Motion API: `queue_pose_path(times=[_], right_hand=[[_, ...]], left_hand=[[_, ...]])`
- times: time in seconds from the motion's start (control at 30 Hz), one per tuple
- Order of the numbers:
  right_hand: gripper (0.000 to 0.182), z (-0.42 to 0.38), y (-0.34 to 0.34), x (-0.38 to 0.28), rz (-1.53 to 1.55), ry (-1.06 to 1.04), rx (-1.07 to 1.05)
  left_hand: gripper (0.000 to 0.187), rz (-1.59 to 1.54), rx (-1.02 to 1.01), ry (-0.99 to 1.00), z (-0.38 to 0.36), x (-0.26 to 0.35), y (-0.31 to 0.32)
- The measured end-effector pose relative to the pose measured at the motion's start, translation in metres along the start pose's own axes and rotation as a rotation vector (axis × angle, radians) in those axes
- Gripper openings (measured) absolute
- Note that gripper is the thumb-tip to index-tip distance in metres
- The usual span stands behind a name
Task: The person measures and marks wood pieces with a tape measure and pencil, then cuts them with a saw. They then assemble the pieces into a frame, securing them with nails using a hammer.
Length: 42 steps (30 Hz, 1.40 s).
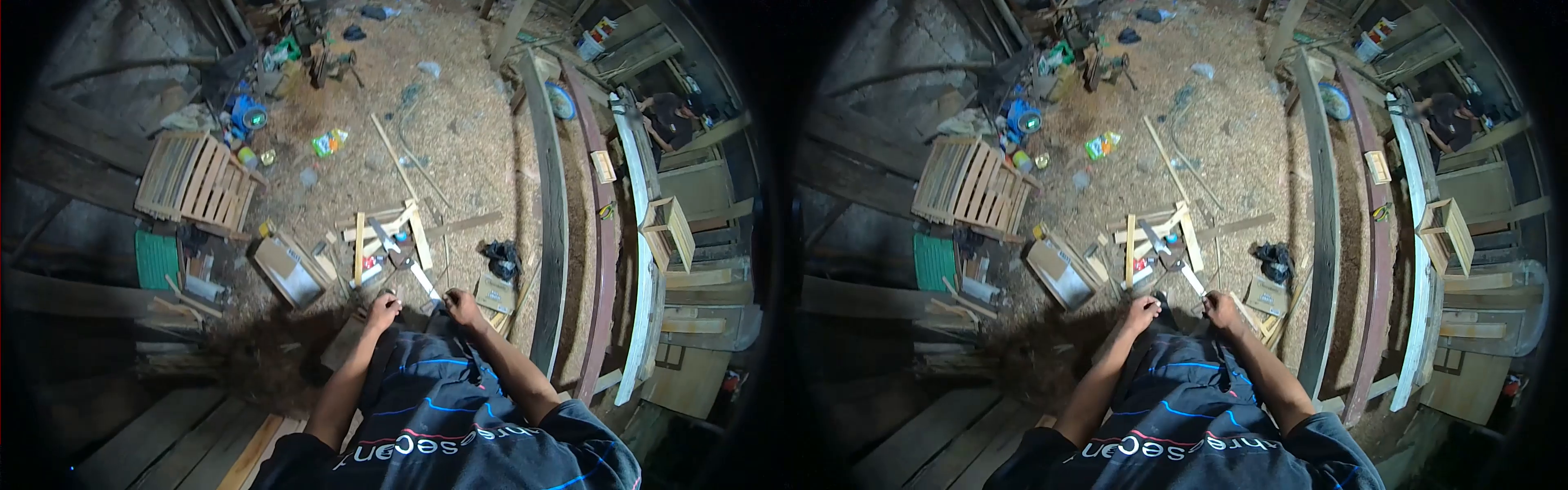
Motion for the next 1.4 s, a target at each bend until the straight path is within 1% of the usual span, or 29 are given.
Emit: queue_pose_path(times=[0.03, 0.07, 0.1, 0.17, 0.27, 0.3, 0.4, 0.47, 0.5, 0.53, 0.57, 0.63, 0.67, 0.7, 0.77, 0.8, 0.83, 0.93, 0.97, 1.0, 1.07, 1.1, 1.2, 1.23, 1.3, 1.33, 1.37, 1.4], right_hand=[[0.028, -0.004, -0.003, -0.005, 0.005, -0.013, -0.007], [0.027, -0.006, -0.001, -0.003, 0.029, 0.057, -0.075], [0.030, -0.006, -0.003, -0.005, -0.001, 0.044, -0.073], [0.038, -0.007, -0.012, -0.019, -0.028, 0.059, -0.082], [0.036, 0.007, -0.007, -0.012, -0.001, 0.007, -0.155], [0.036, 0.014, -0.011, -0.022, -0.043, 0.010, -0.221], [0.034, 0.039, 0.006, 0.007, -0.033, -0.018, -0.243], [0.036, 0.059, 0.011, 0.003, -0.105, -0.046, -0.333], [0.037, 0.069, 0.017, 0.008, -0.109, -0.066, -0.369], [0.039, 0.083, 0.023, 0.015, -0.113, -0.091, -0.403], [0.040, 0.096, 0.035, 0.032, -0.186, -0.123, -0.452], [0.037, 0.119, 0.054, 0.060, -0.293, -0.181, -0.503], [0.035, 0.135, 0.063, 0.075, -0.349, -0.216, -0.516], [0.032, 0.149, 0.072, 0.088, -0.417, -0.229, -0.573], [0.032, 0.166, 0.070, 0.097, -0.392, -0.287, -0.554], [0.033, 0.180, 0.072, 0.104, -0.380, -0.320, -0.538], [0.032, 0.196, 0.082, 0.131, -0.337, -0.251, -0.561], [0.033, 0.225, 0.091, 0.167, -0.372, -0.245, -0.522], [0.036, 0.235, 0.106, 0.196, -0.410, -0.213, -0.556], [0.036, 0.242, 0.117, 0.209, -0.396, -0.252, -0.528], [0.037, 0.252, 0.138, 0.235, -0.373, -0.329, -0.476], [0.038, 0.257, 0.154, 0.247, -0.416, -0.317, -0.533], [0.038, 0.276, 0.201, 0.275, -0.421, -0.434, -0.483], [0.040, 0.284, 0.214, 0.281, -0.474, -0.422, -0.496], [0.042, 0.305, 0.244, 0.294, -0.495, -0.499, -0.470], [0.043, 0.315, 0.259, 0.294, -0.501, -0.536, -0.456], [0.046, 0.327, 0.276, 0.301, -0.593, -0.544, -0.504], [0.046, 0.340, 0.298, 0.308, -0.625, -0.600, -0.504]], left_hand=[[0.010, -0.018, -0.006, -0.001, -0.004, -0.001, -0.001], [0.009, -0.038, -0.009, 0.000, -0.007, -0.001, -0.002], [0.006, -0.049, 0.001, -0.007, -0.004, -0.012, -0.002], [0.007, -0.057, 0.023, -0.023, -0.007, -0.018, -0.006], [0.010, -0.041, 0.074, -0.079, -0.006, -0.017, -0.012], [0.011, -0.055, 0.094, -0.104, -0.006, -0.020, -0.012], [0.016, -0.134, 0.171, -0.162, -0.002, -0.029, -0.012], [0.017, -0.098, 0.206, -0.159, 0.001, -0.032, -0.014], [0.020, -0.081, 0.214, -0.175, 0.005, -0.045, -0.010], [0.022, 0.053, 0.237, -0.211, 0.006, -0.034, -0.009], [0.021, 0.076, 0.268, -0.273, 0.009, -0.038, -0.006], [0.020, 0.090, 0.325, -0.385, 0.013, -0.055, 0.005], [0.021, 0.076, 0.352, -0.424, 0.021, -0.062, 0.013], [0.021, 0.062, 0.377, -0.454, 0.037, -0.070, 0.021], [0.024, 0.087, 0.371, -0.449, 0.051, -0.091, 0.043], [0.025, 0.098, 0.368, -0.440, 0.063, -0.099, 0.052], [0.027, 0.141, 0.370, -0.421, 0.074, -0.106, 0.061], [0.034, 0.256, 0.362, -0.366, 0.106, -0.130, 0.084], [0.035, 0.275, 0.353, -0.349, 0.117, -0.140, 0.092], [0.037, 0.294, 0.342, -0.327, 0.132, -0.150, 0.098], [0.031, 0.318, 0.339, -0.298, 0.157, -0.159, 0.105], [0.029, 0.331, 0.339, -0.278, 0.174, -0.170, 0.107], [0.027, 0.298, 0.308, -0.076, 0.236, -0.212, 0.109], [0.026, 0.318, 0.311, 0.002, 0.256, -0.226, 0.109], [0.024, 0.363, 0.327, 0.160, 0.297, -0.254, 0.105], [0.018, 0.480, 0.331, 0.202, 0.321, -0.268, 0.101], [0.021, 0.645, 0.272, 0.183, 0.343, -0.289, 0.100], [0.024, 0.809, 0.211, 0.161, 0.361, -0.293, 0.096]])
Point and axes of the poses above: each hand's wrist, its own z-axis towards the middle knuckle, its own y-axis out of the palm, x = y × z, the point moved 9 cm from there along z, towards the middle knuckle, and after that the axes turned 13 degrees about x, right-handed, at the moved point
